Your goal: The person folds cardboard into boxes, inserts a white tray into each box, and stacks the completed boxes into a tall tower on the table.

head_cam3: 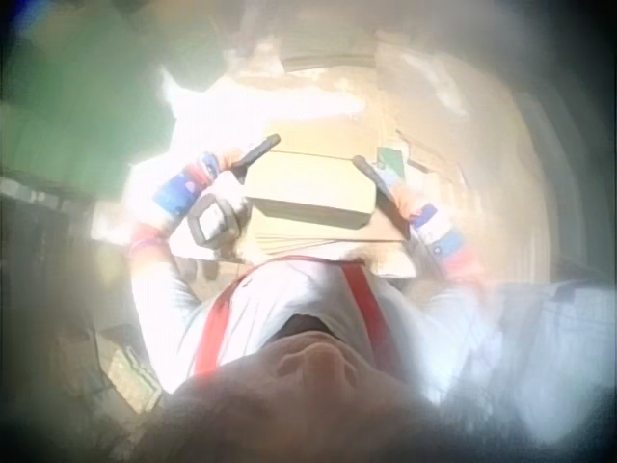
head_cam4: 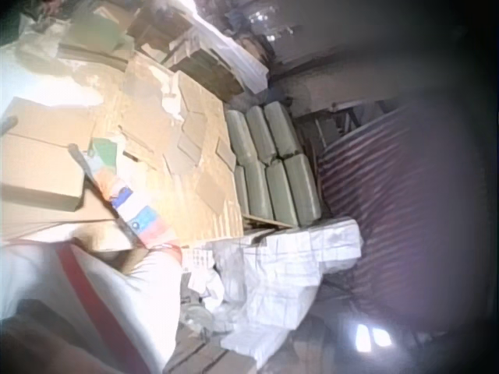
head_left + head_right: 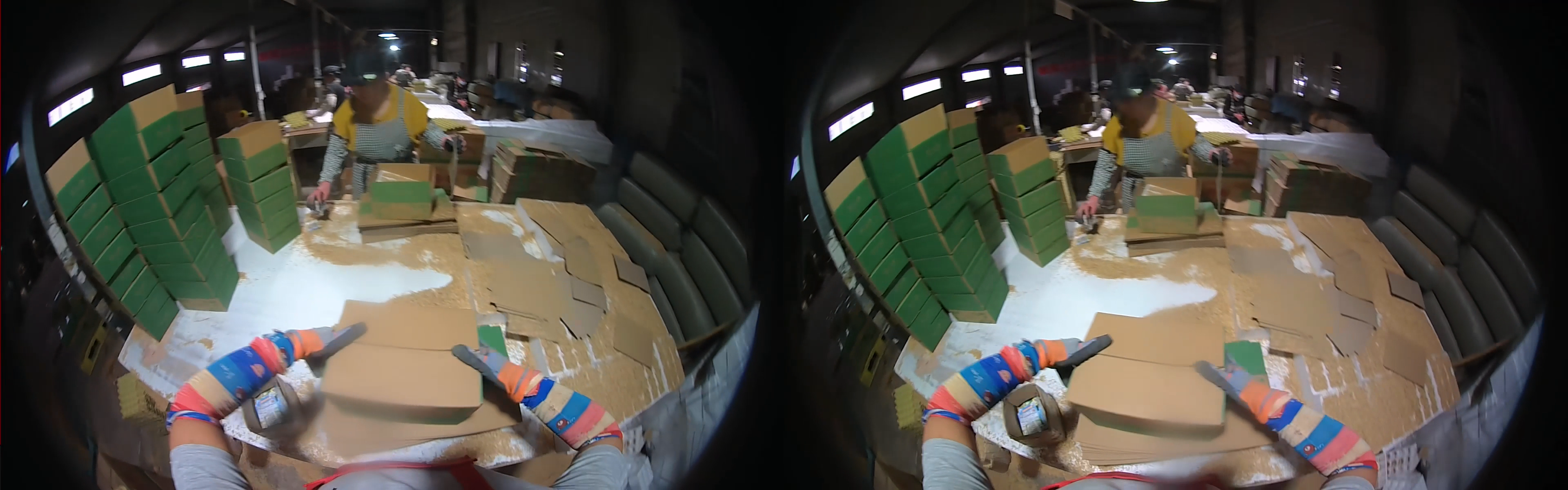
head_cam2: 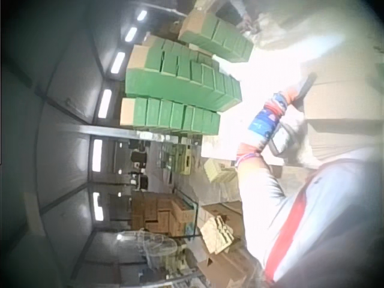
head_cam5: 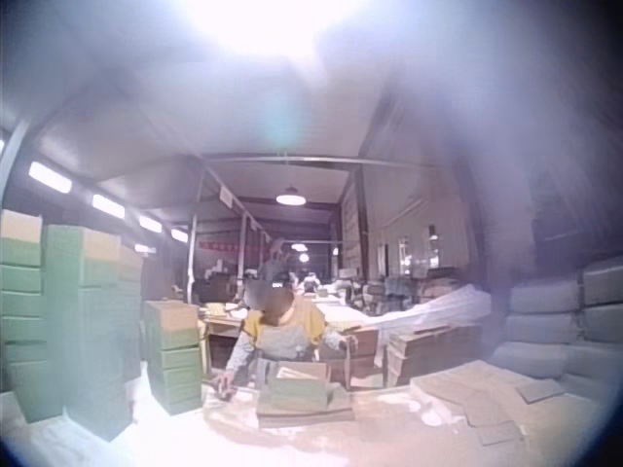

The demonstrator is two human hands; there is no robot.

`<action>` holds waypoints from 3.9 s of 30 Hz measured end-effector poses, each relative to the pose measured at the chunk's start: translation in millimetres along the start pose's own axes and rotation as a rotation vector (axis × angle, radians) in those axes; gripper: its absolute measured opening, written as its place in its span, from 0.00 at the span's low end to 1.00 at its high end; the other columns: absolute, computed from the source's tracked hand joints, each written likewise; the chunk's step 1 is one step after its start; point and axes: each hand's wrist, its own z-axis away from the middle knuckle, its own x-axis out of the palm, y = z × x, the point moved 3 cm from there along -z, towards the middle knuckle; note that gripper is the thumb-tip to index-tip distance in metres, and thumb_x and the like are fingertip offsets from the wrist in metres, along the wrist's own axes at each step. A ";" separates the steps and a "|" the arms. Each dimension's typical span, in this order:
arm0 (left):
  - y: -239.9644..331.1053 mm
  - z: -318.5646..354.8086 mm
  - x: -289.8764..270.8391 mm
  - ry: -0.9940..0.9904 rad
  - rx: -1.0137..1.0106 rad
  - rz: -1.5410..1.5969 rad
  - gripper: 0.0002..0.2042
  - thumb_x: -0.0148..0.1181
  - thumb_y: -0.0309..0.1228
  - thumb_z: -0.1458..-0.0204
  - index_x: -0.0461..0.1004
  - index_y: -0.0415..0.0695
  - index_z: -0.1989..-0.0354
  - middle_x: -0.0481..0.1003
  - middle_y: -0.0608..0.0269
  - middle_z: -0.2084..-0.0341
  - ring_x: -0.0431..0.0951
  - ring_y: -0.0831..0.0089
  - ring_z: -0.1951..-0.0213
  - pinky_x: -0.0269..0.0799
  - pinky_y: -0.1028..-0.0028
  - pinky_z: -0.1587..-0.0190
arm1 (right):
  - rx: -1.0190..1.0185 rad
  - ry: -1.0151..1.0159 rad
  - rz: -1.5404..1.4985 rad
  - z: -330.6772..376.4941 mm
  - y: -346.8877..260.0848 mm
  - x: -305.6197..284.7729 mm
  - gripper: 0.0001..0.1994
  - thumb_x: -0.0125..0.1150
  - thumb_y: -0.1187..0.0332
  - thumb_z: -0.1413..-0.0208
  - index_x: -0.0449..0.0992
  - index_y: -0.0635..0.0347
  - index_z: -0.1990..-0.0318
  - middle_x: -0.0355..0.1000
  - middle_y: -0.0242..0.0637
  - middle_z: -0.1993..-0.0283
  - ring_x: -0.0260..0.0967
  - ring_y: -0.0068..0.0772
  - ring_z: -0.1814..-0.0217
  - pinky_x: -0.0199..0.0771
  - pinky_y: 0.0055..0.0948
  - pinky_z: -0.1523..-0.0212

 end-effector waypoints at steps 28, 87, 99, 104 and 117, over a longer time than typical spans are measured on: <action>22.2 -54.2 2.9 0.605 0.065 0.267 0.36 0.42 0.25 0.61 0.53 0.44 0.35 0.55 0.61 0.36 0.52 0.70 0.35 0.60 0.77 0.45 | 0.337 1.434 -0.373 354.6 324.6 -109.4 0.32 0.61 0.62 0.47 0.57 0.69 0.39 0.63 0.46 0.42 0.62 0.41 0.42 0.62 0.31 0.43; -284.1 174.5 126.1 0.563 -0.948 -0.747 0.12 0.49 0.33 0.51 0.77 0.44 0.64 0.76 0.53 0.62 0.76 0.59 0.57 0.70 0.65 0.53 | -0.369 0.243 0.511 -42.7 -75.8 -82.8 0.29 0.52 0.48 0.48 0.67 0.59 0.44 0.65 0.49 0.45 0.62 0.49 0.43 0.58 0.38 0.40; -70.1 156.1 31.2 1.458 -0.450 -0.094 0.07 0.58 0.27 0.51 0.75 0.36 0.66 0.76 0.53 0.61 0.74 0.65 0.56 0.68 0.67 0.52 | 0.414 0.470 1.001 -182.5 159.5 -135.9 0.53 0.56 0.32 0.62 0.50 0.63 0.35 0.49 0.59 0.35 0.42 0.59 0.31 0.39 0.56 0.36; 109.4 52.4 -8.7 1.085 0.053 0.118 0.10 0.58 0.29 0.49 0.75 0.38 0.59 0.72 0.53 0.53 0.71 0.64 0.52 0.66 0.69 0.49 | 0.562 0.552 1.258 -194.7 182.1 -114.0 0.36 0.54 0.45 0.51 0.61 0.64 0.41 0.56 0.55 0.37 0.50 0.57 0.35 0.51 0.54 0.39; 25.4 24.3 57.2 0.833 0.162 0.943 0.28 0.43 0.44 0.40 0.51 0.43 0.35 0.54 0.56 0.37 0.55 0.63 0.37 0.51 0.66 0.36 | -1.036 -0.088 0.955 -23.4 -157.7 -41.6 0.21 0.55 0.75 0.61 0.72 0.57 0.54 0.72 0.42 0.56 0.72 0.40 0.61 0.75 0.33 0.64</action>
